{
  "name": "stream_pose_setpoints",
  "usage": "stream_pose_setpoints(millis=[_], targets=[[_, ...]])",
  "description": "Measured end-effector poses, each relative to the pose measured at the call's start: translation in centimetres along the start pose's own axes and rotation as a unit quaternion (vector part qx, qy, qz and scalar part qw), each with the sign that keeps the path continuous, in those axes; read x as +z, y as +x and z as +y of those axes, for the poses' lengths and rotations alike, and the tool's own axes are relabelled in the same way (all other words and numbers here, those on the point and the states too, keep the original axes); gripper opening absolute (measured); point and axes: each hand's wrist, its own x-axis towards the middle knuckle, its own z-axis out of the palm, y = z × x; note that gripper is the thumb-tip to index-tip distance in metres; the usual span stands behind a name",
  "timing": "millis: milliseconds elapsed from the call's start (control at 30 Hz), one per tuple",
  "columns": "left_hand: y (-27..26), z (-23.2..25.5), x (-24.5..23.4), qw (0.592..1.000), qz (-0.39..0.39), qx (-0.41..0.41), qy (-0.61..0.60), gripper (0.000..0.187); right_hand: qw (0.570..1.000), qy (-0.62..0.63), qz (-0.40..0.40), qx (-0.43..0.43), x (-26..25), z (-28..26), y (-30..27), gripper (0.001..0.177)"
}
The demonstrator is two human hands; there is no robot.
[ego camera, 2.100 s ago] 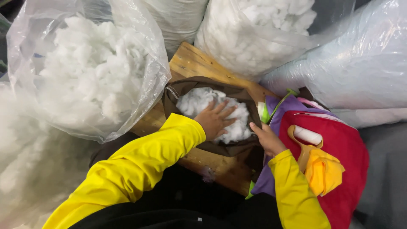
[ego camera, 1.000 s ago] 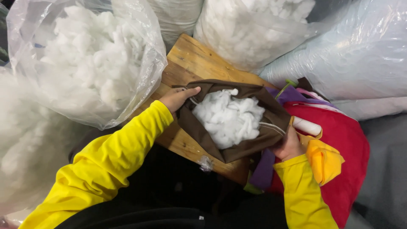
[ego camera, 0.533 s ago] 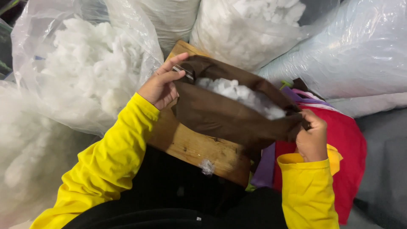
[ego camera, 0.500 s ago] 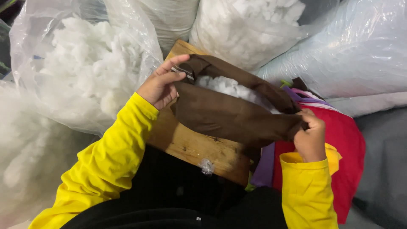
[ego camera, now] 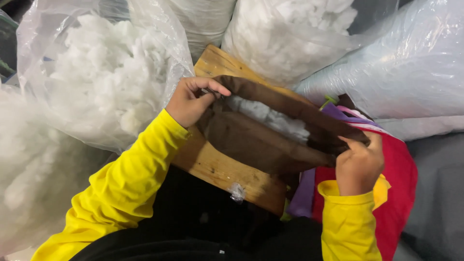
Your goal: Stuffing a brown fabric cushion casing with white polyester fiberfill from large storage bags.
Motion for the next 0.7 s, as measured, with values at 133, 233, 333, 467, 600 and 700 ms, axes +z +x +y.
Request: stream_pose_setpoints(millis=[133, 233, 333, 467, 600, 700], targets=[[1.0, -1.3, 1.6, 0.963, 0.026, 0.177, 0.204, 0.055, 1.0, -0.018, 0.002, -0.009, 0.5, -0.6, 1.2, 0.025], [1.8, 0.5, 3.2, 0.907, 0.12, 0.28, 0.291, 0.043, 0.989, 0.146, -0.013, 0.006, -1.4, -3.2, 3.2, 0.039], [1.5, 3.6, 3.7, 0.927, 0.179, 0.293, 0.151, 0.025, 0.998, 0.039, 0.041, 0.024, -4.0, -4.2, 3.5, 0.091], [1.1, 2.1, 2.3, 0.888, 0.108, 0.248, 0.372, 0.043, 0.951, -0.034, -0.3, 0.068, -4.4, -3.7, 2.0, 0.082], [-0.5, -5.5, 1.9, 0.713, -0.084, 0.258, 0.647, 0.015, 0.931, 0.017, -0.363, -0.031, 1.8, -1.4, -2.7, 0.026], [-4.7, -7.9, 3.8, 0.677, -0.282, 0.184, 0.655, 0.05, 0.928, 0.042, -0.353, -0.113, 4.3, -1.0, -5.9, 0.059]])
